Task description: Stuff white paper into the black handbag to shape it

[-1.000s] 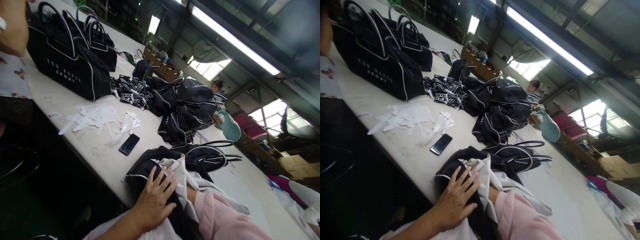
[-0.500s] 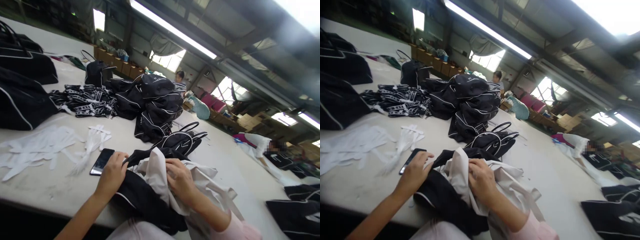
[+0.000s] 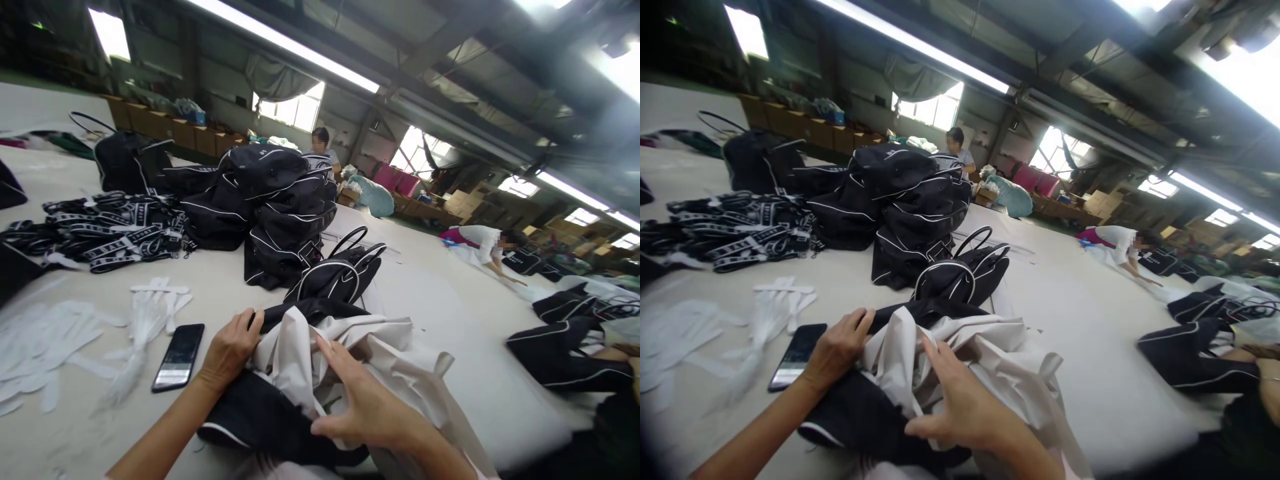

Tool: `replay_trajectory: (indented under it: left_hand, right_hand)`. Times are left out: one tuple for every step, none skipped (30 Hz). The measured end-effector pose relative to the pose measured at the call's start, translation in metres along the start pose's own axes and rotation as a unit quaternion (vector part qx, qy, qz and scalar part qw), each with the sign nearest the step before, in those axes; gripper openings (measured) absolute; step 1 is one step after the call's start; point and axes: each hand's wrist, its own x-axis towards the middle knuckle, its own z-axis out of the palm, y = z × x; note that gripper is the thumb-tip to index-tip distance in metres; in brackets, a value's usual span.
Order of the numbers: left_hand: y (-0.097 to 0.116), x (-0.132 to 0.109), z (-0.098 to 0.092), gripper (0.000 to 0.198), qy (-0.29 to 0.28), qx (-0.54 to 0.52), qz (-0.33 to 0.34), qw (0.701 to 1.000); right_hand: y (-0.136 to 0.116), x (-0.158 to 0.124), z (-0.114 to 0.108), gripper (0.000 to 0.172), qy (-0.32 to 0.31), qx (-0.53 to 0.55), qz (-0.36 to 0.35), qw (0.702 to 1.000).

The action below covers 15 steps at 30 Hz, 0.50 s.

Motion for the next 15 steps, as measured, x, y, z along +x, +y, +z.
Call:
replay_trajectory:
  left_hand:
    - [-0.001,0.001,0.001,0.026,0.030,-0.015,0.005,0.999]
    - [-0.001,0.003,0.001,0.027,0.054,-0.032,0.003,0.998]
    - [0.001,0.006,0.000,0.026,0.069,-0.051,-0.005,0.996]
    - [0.003,0.009,-0.002,0.023,0.079,-0.069,-0.018,0.994]
    - [0.006,0.012,-0.005,0.020,0.083,-0.088,-0.036,0.992]
    - [0.009,0.015,-0.009,0.019,0.080,-0.106,-0.056,0.989]
    - [0.012,0.018,-0.013,0.019,0.074,-0.123,-0.075,0.987]
    - [0.014,0.020,-0.017,0.019,0.068,-0.136,-0.089,0.984]
    - [0.017,0.022,-0.020,0.017,0.063,-0.145,-0.097,0.983]
    - [0.018,0.022,-0.024,0.017,0.061,-0.150,-0.102,0.981]
    - [0.020,0.021,-0.026,0.018,0.060,-0.152,-0.105,0.981]
    - [0.020,0.020,-0.028,0.020,0.062,-0.150,-0.105,0.981]
    - [0.021,0.017,-0.030,0.022,0.065,-0.143,-0.105,0.982]
    - [0.021,0.014,-0.031,0.024,0.066,-0.133,-0.107,0.983]
    - [0.022,0.011,-0.032,0.024,0.062,-0.122,-0.108,0.985]
  right_hand:
    - [-0.001,0.001,-0.004,0.118,-0.031,0.002,-0.019,0.999]
    - [-0.002,0.004,-0.007,0.120,-0.056,0.002,-0.049,0.997]
    - [-0.002,0.009,-0.008,0.117,-0.071,0.005,-0.082,0.994]
    - [-0.001,0.015,-0.007,0.107,-0.075,0.012,-0.115,0.990]
    - [0.001,0.023,-0.005,0.091,-0.075,0.021,-0.143,0.987]
    - [0.004,0.033,-0.001,0.071,-0.074,0.027,-0.160,0.984]
    - [0.007,0.044,0.005,0.053,-0.077,0.027,-0.169,0.982]
    - [0.011,0.057,0.012,0.039,-0.080,0.017,-0.175,0.981]
    - [0.016,0.070,0.021,0.034,-0.082,-0.003,-0.182,0.980]
    - [0.019,0.083,0.031,0.032,-0.083,-0.030,-0.191,0.978]
    - [0.022,0.098,0.041,0.031,-0.080,-0.052,-0.197,0.976]
    - [0.023,0.112,0.052,0.028,-0.074,-0.062,-0.201,0.975]
    - [0.022,0.126,0.062,0.021,-0.068,-0.062,-0.201,0.975]
    - [0.020,0.139,0.072,0.013,-0.057,-0.052,-0.198,0.977]
    - [0.016,0.150,0.079,0.010,-0.044,-0.033,-0.192,0.980]
